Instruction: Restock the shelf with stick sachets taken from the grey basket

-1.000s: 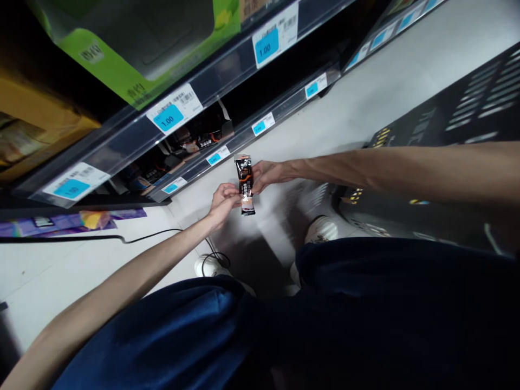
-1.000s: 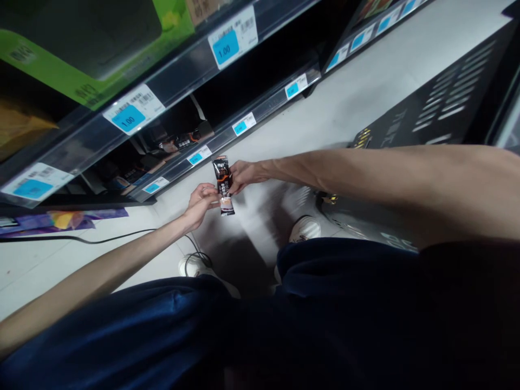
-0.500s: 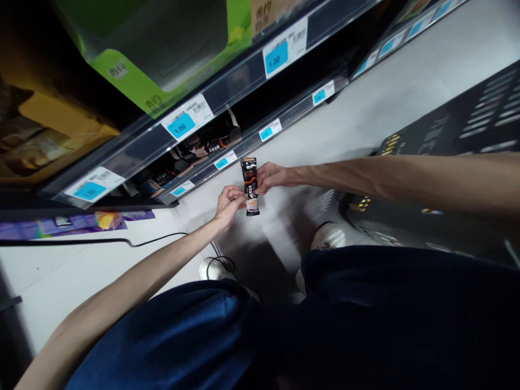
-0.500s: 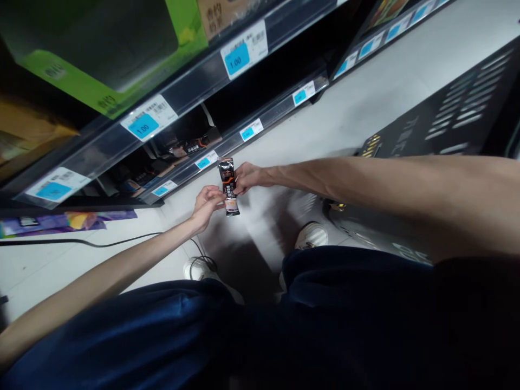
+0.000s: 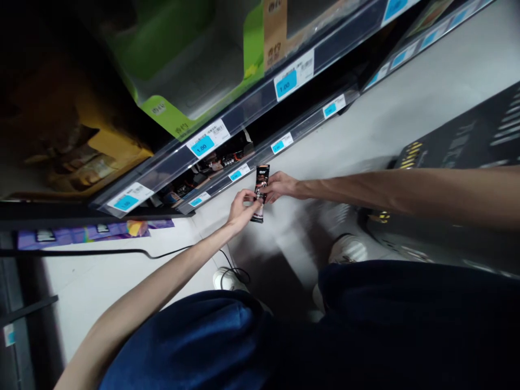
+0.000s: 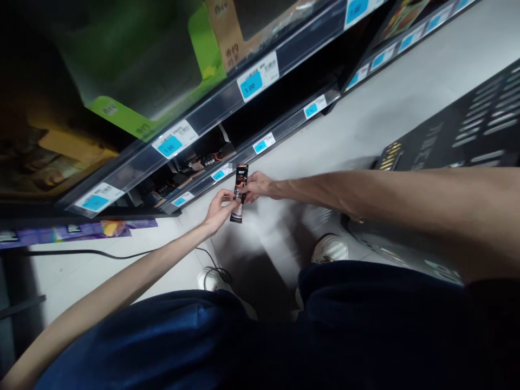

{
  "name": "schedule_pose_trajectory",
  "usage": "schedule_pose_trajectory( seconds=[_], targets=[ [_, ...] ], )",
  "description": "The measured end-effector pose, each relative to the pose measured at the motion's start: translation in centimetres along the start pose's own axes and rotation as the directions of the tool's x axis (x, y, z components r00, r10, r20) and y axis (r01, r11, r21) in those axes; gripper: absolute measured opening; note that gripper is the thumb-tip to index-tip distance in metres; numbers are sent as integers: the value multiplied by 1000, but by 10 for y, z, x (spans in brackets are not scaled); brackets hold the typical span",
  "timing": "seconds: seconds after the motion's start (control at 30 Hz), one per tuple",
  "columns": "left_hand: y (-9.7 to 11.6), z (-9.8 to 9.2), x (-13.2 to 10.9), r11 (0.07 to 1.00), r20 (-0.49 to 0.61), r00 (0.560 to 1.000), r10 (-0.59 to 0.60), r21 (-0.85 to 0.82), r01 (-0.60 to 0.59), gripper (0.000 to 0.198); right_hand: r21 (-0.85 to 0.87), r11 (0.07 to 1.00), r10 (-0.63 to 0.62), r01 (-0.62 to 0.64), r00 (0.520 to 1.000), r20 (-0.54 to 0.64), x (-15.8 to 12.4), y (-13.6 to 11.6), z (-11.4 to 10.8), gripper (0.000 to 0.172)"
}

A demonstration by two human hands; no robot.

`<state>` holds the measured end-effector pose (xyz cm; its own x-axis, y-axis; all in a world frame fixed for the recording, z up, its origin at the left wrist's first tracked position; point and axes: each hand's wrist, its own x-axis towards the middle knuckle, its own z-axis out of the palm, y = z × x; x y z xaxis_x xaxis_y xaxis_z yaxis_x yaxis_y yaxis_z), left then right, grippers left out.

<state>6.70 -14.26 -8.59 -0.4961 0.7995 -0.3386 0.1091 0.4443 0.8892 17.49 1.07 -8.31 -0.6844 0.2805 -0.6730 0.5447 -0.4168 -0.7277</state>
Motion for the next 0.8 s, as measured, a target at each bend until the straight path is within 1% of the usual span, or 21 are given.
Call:
schedule_pose_trajectory(
  seconds=[0.07, 0.13, 0.2, 0.27, 0.33, 0.4, 0.47, 0.53, 0.6, 0.7, 0.77, 0.8],
  targets=[
    [5, -5, 3, 987, 21, 998, 56, 152, -59, 32, 55, 998, 2, 0, 1000, -23, -1, -4, 6, 20],
    [12, -12, 6, 964, 39, 994, 106, 243, -112, 38, 119, 993, -13, 12, 1000, 3, -6, -11, 12, 23],
    [18, -20, 11, 945, 65, 987, 144, 289, -157, 38, 163, 986, -54, 46, 998, 45, -12, -20, 16, 30],
    [26, -29, 17, 937, 67, 984, 163, 303, -175, 34, 168, 982, -98, 86, 993, 66, -17, -28, 18, 37],
    [34, -37, 25, 928, 27, 983, 181, 326, -180, 30, 143, 983, -127, 113, 988, 92, -21, -35, 18, 40],
    [44, -45, 34, 912, -40, 974, 223, 362, -194, 26, 106, 988, -128, 114, 982, 139, -22, -37, 17, 41],
    [55, -53, 43, 887, -91, 957, 275, 407, -216, 24, 65, 994, -96, 84, 977, 192, -22, -36, 16, 43],
    [66, -63, 50, 854, -108, 943, 316, 465, -233, 24, 21, 999, -43, 40, 973, 226, -23, -33, 15, 43],
    [76, -73, 57, 810, -105, 937, 334, 541, -229, 26, -19, 1000, 1, 4, 969, 248, -25, -29, 14, 41],
    [83, -89, 66, 754, -119, 941, 317, 633, -174, 31, -65, 998, 31, -14, 964, 265, -27, -25, 12, 33],
    [83, -98, 72, 753, -146, 948, 282, 646, -125, 33, -89, 996, 30, -6, 961, 274, -29, -25, 11, 27],
    [82, -102, 75, 774, -151, 955, 254, 624, -107, 32, -98, 995, 29, -1, 961, 276, -30, -25, 10, 25]
  ],
)
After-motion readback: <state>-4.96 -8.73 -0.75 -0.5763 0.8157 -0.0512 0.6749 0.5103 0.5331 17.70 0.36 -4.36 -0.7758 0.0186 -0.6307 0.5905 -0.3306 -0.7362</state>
